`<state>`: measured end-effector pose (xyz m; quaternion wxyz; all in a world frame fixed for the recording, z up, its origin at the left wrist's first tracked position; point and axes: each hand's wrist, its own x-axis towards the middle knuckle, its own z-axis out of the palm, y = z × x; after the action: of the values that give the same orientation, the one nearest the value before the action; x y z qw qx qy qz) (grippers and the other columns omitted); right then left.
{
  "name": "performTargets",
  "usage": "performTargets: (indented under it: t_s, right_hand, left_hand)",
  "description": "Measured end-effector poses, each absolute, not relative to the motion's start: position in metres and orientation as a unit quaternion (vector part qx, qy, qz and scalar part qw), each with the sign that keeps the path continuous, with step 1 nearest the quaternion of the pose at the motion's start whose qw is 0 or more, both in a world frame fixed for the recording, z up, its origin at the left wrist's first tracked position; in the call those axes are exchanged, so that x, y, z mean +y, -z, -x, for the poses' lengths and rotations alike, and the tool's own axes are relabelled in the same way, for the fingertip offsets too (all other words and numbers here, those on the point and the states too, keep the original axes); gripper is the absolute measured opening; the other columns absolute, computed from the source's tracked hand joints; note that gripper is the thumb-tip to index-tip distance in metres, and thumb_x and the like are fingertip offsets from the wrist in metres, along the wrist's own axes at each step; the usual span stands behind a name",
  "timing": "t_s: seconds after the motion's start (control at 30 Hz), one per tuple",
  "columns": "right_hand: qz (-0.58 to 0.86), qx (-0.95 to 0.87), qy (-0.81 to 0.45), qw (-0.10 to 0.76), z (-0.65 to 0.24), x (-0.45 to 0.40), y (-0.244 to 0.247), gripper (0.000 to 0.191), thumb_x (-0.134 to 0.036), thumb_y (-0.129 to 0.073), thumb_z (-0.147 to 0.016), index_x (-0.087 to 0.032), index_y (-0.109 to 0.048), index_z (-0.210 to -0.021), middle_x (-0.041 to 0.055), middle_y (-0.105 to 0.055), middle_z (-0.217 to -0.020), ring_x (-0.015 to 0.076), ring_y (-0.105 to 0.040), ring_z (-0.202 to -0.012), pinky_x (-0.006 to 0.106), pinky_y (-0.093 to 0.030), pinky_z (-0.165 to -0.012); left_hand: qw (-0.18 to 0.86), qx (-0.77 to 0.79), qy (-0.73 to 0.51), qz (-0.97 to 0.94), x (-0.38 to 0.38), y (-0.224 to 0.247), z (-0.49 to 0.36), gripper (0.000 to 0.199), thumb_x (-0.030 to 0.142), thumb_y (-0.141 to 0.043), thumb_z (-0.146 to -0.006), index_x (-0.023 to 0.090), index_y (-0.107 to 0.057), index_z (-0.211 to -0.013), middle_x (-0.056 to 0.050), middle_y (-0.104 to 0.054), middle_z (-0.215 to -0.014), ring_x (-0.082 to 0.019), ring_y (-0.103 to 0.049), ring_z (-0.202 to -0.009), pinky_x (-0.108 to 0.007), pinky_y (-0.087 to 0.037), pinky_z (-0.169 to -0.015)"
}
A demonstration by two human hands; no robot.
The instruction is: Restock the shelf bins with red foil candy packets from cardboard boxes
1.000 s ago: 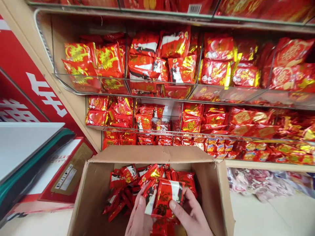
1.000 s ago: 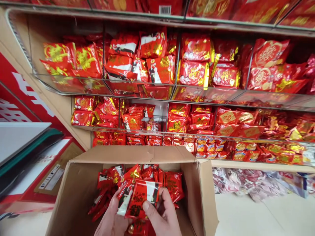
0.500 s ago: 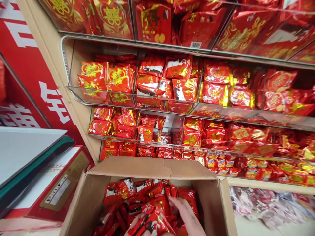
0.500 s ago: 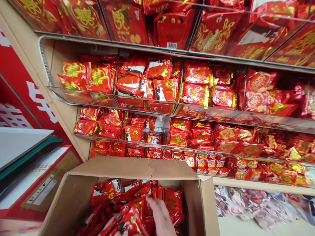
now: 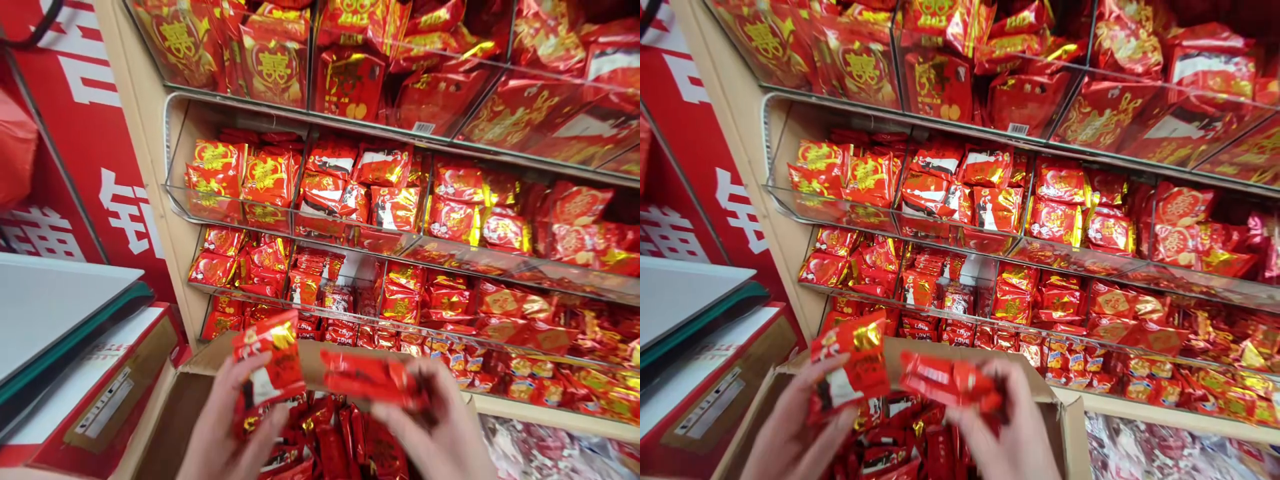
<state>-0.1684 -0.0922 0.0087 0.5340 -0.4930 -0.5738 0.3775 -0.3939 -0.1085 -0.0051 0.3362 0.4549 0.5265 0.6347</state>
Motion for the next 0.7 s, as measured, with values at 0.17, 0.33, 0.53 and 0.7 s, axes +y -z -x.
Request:
performTargets:
  t_s: [0.17, 0.33, 0.53, 0.7]
  right_hand:
    - [0.532, -0.716, -0.125, 0.434, 0.180, 0.029, -0.046, 0.031, -0.027, -0.060, -0.074, -0.020, -0.049, -0.102, 0.0068, -0.060, -0.092, 0.0227, -0.057, -0.081, 0.034, -0.042, -0.072]
    - [0.616, -0.727, -0.115, 0.282, 0.203, 0.123, -0.028, 0.032, -0.009, -0.064, -0.068, -0.013, -0.054, -0.098, 0.0082, -0.062, -0.087, 0.0205, -0.059, -0.081, 0.030, -0.043, -0.072]
    - [0.670, -0.676, -0.157, 0.262, 0.216, 0.172, 0.002, 0.025, -0.027, -0.055, -0.084, -0.012, -0.053, -0.104, 0.0049, -0.059, -0.093, 0.0141, -0.059, -0.077, 0.032, -0.049, -0.069]
    - [0.674, -0.659, -0.183, 0.278, 0.221, 0.183, 0.020, 0.054, -0.021, -0.063, -0.074, -0.012, -0.038, -0.121, 0.0069, -0.061, -0.094, 0.0173, -0.060, -0.083, 0.028, -0.047, -0.073]
  left_hand:
    - [0.103, 0.592, -0.489, -0.632, -0.044, -0.009, 0.447, 0.020, 0.034, -0.058, -0.073, 0.022, -0.062, -0.088, -0.005, -0.063, -0.091, -0.024, -0.057, -0.089, -0.032, -0.042, -0.083]
    - [0.135, 0.603, -0.409, -0.671, -0.023, 0.012, 0.455, 0.019, 0.034, -0.052, -0.077, 0.023, -0.060, -0.089, -0.002, -0.066, -0.092, -0.021, -0.060, -0.089, -0.027, -0.043, -0.079]
    - [0.178, 0.603, -0.407, -0.663, -0.031, 0.011, 0.452, 0.017, 0.032, -0.049, -0.079, 0.023, -0.061, -0.086, 0.000, -0.068, -0.089, -0.019, -0.062, -0.086, -0.025, -0.045, -0.078]
    - [0.185, 0.611, -0.386, -0.666, -0.027, 0.014, 0.451, 0.018, 0.033, -0.047, -0.079, 0.024, -0.061, -0.086, 0.000, -0.068, -0.090, -0.017, -0.062, -0.085, -0.025, -0.046, -0.079]
